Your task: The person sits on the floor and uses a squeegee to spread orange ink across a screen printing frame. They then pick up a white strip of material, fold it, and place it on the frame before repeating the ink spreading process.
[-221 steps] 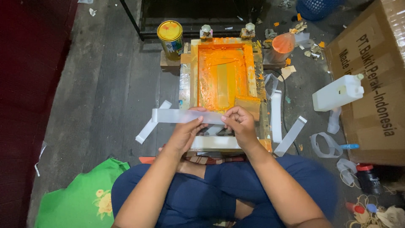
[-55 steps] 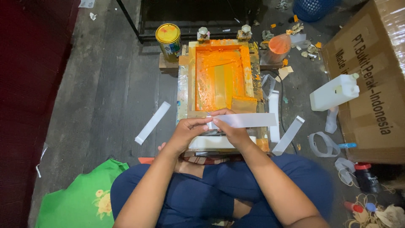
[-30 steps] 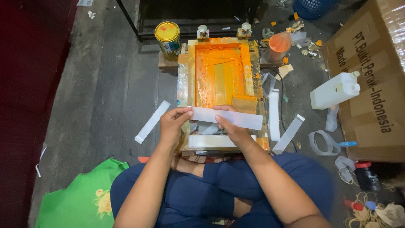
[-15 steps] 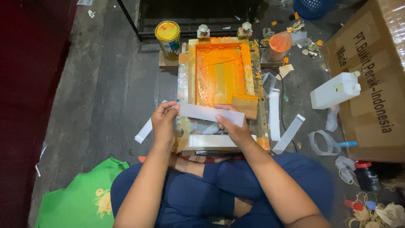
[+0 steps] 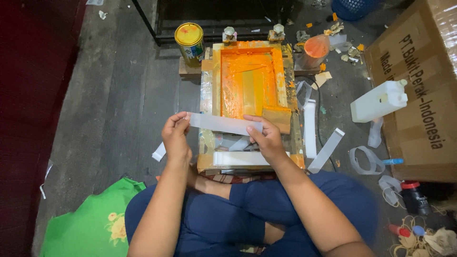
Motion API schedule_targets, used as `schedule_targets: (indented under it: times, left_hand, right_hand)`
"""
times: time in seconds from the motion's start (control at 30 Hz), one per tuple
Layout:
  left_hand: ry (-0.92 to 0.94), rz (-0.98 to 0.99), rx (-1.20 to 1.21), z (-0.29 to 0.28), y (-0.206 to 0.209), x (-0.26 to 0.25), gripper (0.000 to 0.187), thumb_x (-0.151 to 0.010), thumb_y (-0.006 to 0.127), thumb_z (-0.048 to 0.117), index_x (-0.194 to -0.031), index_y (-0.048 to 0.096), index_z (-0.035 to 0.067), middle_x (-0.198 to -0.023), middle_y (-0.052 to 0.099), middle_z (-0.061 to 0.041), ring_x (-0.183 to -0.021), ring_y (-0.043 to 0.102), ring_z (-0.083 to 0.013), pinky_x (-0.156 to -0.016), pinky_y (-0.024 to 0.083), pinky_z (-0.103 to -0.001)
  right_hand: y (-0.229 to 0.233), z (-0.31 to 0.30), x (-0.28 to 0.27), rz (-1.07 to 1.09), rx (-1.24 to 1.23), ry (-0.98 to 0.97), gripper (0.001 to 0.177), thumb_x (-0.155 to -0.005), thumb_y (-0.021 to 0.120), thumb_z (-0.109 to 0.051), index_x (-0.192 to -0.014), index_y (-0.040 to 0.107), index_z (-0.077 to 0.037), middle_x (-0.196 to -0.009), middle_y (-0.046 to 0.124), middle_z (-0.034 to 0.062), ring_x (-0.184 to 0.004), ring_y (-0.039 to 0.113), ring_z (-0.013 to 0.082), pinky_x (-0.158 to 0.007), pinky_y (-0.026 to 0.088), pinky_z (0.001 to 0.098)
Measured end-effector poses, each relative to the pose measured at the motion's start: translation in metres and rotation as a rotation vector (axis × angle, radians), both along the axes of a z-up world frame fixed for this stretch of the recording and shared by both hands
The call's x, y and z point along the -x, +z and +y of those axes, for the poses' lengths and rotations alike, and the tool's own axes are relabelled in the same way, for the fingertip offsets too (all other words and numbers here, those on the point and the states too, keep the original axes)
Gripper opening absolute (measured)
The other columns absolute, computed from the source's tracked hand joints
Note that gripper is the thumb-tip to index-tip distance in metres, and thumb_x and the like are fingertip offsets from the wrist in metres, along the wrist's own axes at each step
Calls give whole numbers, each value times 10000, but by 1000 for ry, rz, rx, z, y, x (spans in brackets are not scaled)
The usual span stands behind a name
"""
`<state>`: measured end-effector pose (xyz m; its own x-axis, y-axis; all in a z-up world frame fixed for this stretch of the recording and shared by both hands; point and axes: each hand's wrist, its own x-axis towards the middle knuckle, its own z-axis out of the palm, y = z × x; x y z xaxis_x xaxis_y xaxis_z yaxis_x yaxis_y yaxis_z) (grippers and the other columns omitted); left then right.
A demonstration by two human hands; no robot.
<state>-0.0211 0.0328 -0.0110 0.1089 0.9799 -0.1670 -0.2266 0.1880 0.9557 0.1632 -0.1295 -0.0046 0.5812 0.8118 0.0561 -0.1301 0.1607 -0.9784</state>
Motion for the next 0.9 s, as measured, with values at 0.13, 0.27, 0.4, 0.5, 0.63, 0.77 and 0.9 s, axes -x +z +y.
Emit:
schedule_targets:
  times: [0.13,0.27,0.4,0.5,0.63,0.77,0.9]
  left_hand:
    - [0,-6,-7,7,-12,3,179,-891,724,44,-1069,701,40,-846,651,3,-700,579,-35,-664,459,-148]
    - [9,-18,-24,7,-10,3,193,-890,733,38,-1079,693,28,-878,674,-14,-705,583,-37,-663,456,-143]
    - [15,-31,-23,7,-1,4,210,-898,735,37,-1100,681,19,-907,692,-33,-710,588,-40,-676,474,-146]
    - [-2,-52,-31,12,-11,5,221,-903,737,29,-1114,676,9,-954,716,-64,-721,607,-45,-680,489,-139]
    - [-14,-72,-22,7,-2,5,227,-903,747,34,-1115,673,5,-968,718,-67,-737,624,-39,-694,508,-131]
    - [-25,-119,-4,5,2,2,233,-899,753,30,-1112,664,3,-983,721,-68,-756,643,-41,-706,525,-122]
    - [-44,-155,11,6,-1,3,236,-892,762,26,-1104,658,8,-979,721,-65,-750,649,-46,-692,527,-117]
  right_hand:
    - [-14,2,-4,-2,-5,-33,344,-929,726,-123,-1245,725,13,-550,580,78,-545,553,96,-553,511,218]
    - [-19,3,-7,34,-10,-64,322,-937,708,-124,-1231,732,6,-569,607,80,-566,613,93,-577,542,205]
    - [-15,2,-9,53,-17,-78,312,-951,685,-118,-1231,731,9,-588,598,81,-579,622,91,-583,544,198]
    - [-14,1,-11,23,-22,-86,319,-953,683,-118,-1241,722,14,-575,594,88,-570,603,97,-590,539,204]
    - [-22,1,-16,13,-27,-107,313,-956,690,-115,-1238,724,15,-577,599,91,-574,610,97,-599,539,204]
    - [-18,0,-19,-10,-28,-122,292,-970,685,-107,-1228,724,22,-587,601,98,-579,598,113,-612,536,225]
    - [-16,0,-20,-13,-26,-131,274,-974,682,-102,-1213,727,22,-598,602,88,-590,588,107,-628,523,223]
